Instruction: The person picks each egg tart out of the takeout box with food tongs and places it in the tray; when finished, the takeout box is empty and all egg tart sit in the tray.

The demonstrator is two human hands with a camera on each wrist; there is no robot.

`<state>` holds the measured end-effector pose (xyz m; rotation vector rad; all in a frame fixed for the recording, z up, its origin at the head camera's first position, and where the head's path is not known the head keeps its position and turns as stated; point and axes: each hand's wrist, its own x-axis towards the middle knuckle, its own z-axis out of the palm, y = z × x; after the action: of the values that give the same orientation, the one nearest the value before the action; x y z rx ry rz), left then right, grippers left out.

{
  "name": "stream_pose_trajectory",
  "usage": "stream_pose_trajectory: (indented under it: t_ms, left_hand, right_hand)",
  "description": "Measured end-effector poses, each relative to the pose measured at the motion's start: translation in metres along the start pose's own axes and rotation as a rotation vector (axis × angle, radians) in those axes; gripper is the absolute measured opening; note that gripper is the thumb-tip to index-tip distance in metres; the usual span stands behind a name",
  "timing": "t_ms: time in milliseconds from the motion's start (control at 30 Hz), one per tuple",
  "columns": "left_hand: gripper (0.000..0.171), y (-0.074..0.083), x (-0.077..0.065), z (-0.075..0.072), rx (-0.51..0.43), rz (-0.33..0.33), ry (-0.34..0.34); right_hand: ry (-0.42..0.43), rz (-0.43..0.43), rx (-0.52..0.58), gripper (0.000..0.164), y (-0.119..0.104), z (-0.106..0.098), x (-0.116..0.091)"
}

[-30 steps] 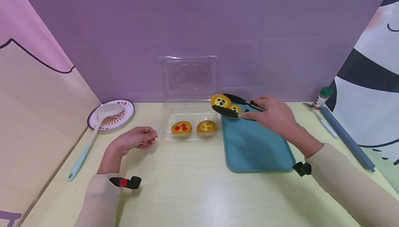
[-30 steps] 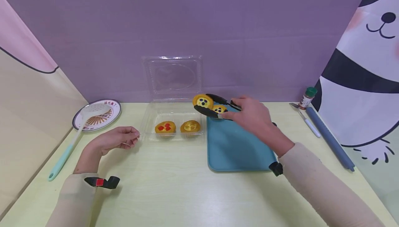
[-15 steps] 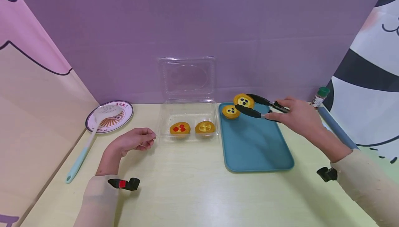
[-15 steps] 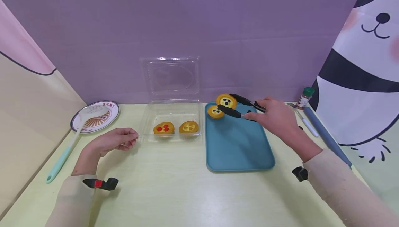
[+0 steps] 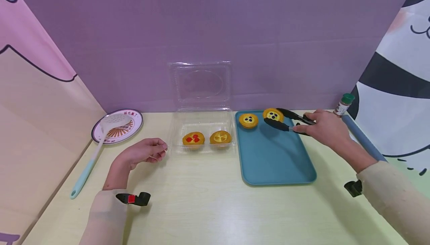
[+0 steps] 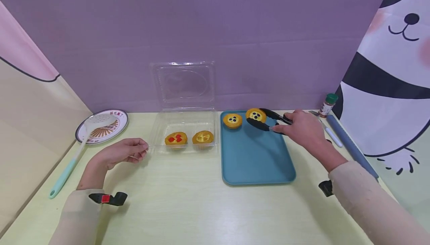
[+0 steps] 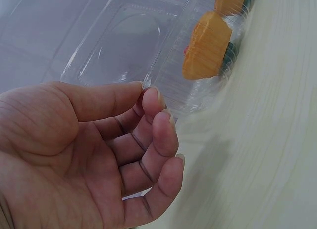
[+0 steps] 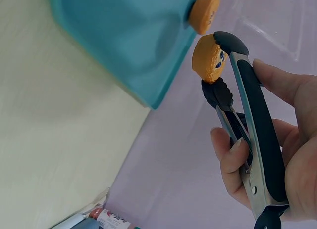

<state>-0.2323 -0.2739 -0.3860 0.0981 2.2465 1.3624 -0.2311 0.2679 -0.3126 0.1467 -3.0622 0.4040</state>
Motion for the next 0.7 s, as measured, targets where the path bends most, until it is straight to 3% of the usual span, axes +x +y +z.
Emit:
stream_pose_trajectory:
  t_ms: [300,700]
  left_hand:
    - [0.03,0.001,-0.001,0.001,-0.006,-0.01,-0.001]
    - [0.029,0.003,-0.002,0.002,-0.008,0.004,-0.002]
  right_hand:
    - [-0.03,-0.012,-0.044,0.077,0.004,0.014,0.01]
    - [-0.042,0.003,-0.029,0.077,0.006,0.015,0.015]
